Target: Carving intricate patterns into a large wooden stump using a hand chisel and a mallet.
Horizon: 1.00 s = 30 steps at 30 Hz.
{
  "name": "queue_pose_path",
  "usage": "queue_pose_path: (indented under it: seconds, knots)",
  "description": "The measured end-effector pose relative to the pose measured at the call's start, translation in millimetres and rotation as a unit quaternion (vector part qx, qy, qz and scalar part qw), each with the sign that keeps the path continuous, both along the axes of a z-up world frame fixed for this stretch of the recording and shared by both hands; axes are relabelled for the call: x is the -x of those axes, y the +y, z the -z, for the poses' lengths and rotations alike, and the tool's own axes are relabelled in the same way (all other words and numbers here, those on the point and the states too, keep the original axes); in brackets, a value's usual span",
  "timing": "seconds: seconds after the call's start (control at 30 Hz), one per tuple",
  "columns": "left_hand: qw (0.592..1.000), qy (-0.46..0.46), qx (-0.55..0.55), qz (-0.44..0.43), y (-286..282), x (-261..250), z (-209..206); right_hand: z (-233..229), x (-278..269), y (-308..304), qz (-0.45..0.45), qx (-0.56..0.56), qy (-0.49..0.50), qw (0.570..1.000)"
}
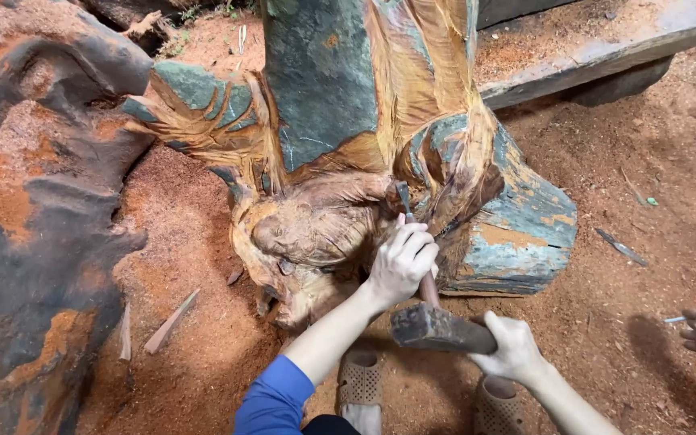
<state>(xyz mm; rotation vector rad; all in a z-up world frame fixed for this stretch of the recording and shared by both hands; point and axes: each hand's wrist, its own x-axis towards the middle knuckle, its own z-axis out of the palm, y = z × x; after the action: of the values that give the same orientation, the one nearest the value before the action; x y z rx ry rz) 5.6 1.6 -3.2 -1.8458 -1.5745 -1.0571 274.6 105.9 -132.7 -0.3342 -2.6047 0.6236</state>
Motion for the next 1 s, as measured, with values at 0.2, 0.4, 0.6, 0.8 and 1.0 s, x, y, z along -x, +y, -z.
queue_pose_path:
  seconds: [0.2,0.4,0.6,0.8,1.0]
  knots:
    - [0.999,0.031,-0.024,-0.007,4.3,1.4,19.8,33.2,-30.0,-2.8,-0.061,0.072,0.061,0.994]
    - [0.984,0.079,-0.159,0.024,4.8,-11.8,-14.0,113.3,-83.6,0.4,0.165,0.100,0.060,0.979]
    - [0.984,0.052,-0.110,0.131,33.3,-45.8,-30.7,76.0,-104.2,16.3,0.246,0.120,0.120,0.954]
    - [0.979,0.016,-0.156,0.130,59.5,-51.4,-36.7,3.6,-91.8,5.9,0.084,0.204,0.262,0.940]
    - [0.984,0.012,-0.146,0.104,69.4,-50.8,-36.1,-45.2,-68.2,7.7,0.015,0.135,0.291,0.947]
